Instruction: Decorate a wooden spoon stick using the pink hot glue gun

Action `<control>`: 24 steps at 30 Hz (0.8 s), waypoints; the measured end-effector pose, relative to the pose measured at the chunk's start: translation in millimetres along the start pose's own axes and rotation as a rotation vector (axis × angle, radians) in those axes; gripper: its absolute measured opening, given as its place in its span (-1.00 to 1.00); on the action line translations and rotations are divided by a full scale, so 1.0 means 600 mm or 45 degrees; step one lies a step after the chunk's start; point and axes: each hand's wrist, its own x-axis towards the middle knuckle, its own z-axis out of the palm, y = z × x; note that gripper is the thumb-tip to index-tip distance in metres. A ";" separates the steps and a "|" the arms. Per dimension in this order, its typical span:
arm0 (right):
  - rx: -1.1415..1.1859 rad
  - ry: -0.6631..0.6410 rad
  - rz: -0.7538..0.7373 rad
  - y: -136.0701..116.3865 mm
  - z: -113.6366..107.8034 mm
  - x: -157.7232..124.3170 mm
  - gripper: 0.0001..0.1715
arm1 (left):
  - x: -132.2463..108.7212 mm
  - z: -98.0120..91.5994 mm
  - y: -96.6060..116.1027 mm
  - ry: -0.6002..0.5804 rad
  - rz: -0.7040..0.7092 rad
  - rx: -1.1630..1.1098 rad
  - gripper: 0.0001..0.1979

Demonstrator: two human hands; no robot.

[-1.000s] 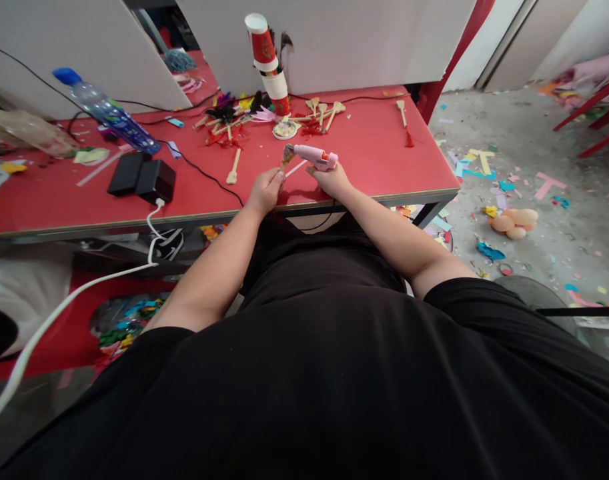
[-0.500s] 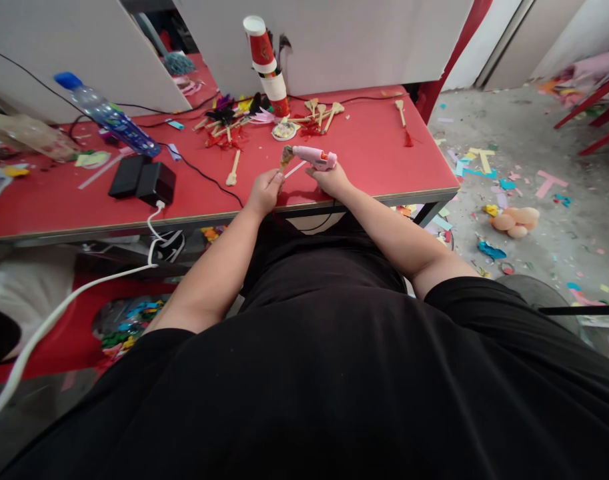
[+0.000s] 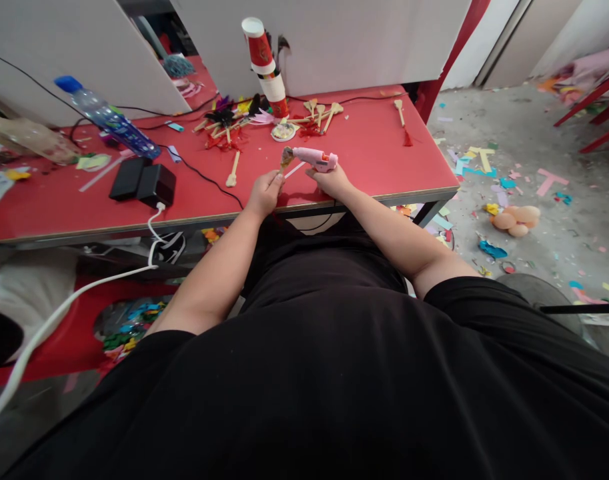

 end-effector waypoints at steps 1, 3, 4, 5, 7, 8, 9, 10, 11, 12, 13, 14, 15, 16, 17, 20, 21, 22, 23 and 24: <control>0.038 -0.010 0.021 0.000 0.000 -0.002 -0.44 | -0.001 0.000 0.000 0.000 0.007 0.007 -0.35; 0.101 -0.020 0.052 -0.001 -0.001 -0.006 -0.42 | -0.002 0.002 0.000 -0.004 0.015 0.009 -0.33; 0.127 -0.022 0.047 -0.001 -0.001 -0.007 -0.41 | -0.002 0.003 0.001 -0.009 0.017 0.005 -0.33; 0.145 -0.024 0.035 -0.001 -0.001 -0.009 -0.41 | -0.002 0.003 0.001 -0.013 0.017 -0.003 -0.32; 0.164 -0.019 0.014 0.000 0.000 -0.011 -0.39 | -0.001 0.005 0.003 -0.024 0.014 -0.023 -0.31; 0.166 -0.017 0.010 0.001 0.000 -0.011 -0.38 | -0.001 0.005 0.005 -0.028 0.012 -0.033 -0.31; 0.164 -0.015 0.011 0.002 0.000 -0.012 -0.36 | -0.001 0.006 0.006 -0.030 0.009 -0.040 -0.31; 0.161 -0.010 0.012 0.003 -0.001 -0.012 -0.35 | -0.001 0.006 0.008 -0.030 0.006 -0.046 -0.31; 0.162 -0.009 0.009 0.004 -0.003 -0.013 -0.33 | -0.001 0.006 0.009 -0.031 0.003 -0.051 -0.32; 0.167 -0.015 0.002 0.003 -0.005 -0.014 -0.32 | -0.001 0.006 0.011 -0.034 0.001 -0.056 -0.33; 0.173 -0.029 -0.007 0.002 -0.007 -0.015 -0.30 | -0.001 0.006 0.011 -0.035 -0.001 -0.061 -0.33; 0.181 -0.049 -0.019 0.001 -0.010 -0.017 -0.28 | -0.001 0.006 0.012 -0.039 -0.003 -0.067 -0.34; 0.187 -0.076 -0.031 -0.001 -0.013 -0.019 -0.26 | -0.001 0.007 0.011 -0.044 -0.004 -0.074 -0.35; 0.188 -0.099 -0.040 -0.004 -0.015 -0.020 -0.24 | -0.001 0.007 0.011 -0.045 -0.003 -0.080 -0.35; 0.186 -0.114 -0.044 -0.007 -0.017 -0.022 -0.24 | -0.001 0.007 0.011 -0.044 -0.001 -0.084 -0.36; 0.168 -0.107 -0.056 -0.012 -0.016 -0.026 -0.27 | -0.001 0.008 0.009 -0.042 0.009 -0.081 -0.36; 0.167 -0.101 -0.071 -0.012 -0.015 -0.027 -0.29 | -0.001 0.008 0.009 -0.043 0.010 -0.079 -0.36; 0.165 -0.097 -0.087 -0.012 -0.014 -0.027 -0.30 | -0.001 0.008 0.010 -0.046 0.010 -0.078 -0.36; 0.162 -0.093 -0.101 -0.010 -0.012 -0.027 -0.31 | -0.001 0.008 0.010 -0.049 0.008 -0.078 -0.36; 0.156 -0.087 -0.108 -0.008 -0.011 -0.026 -0.32 | -0.001 0.008 0.010 -0.051 0.006 -0.078 -0.36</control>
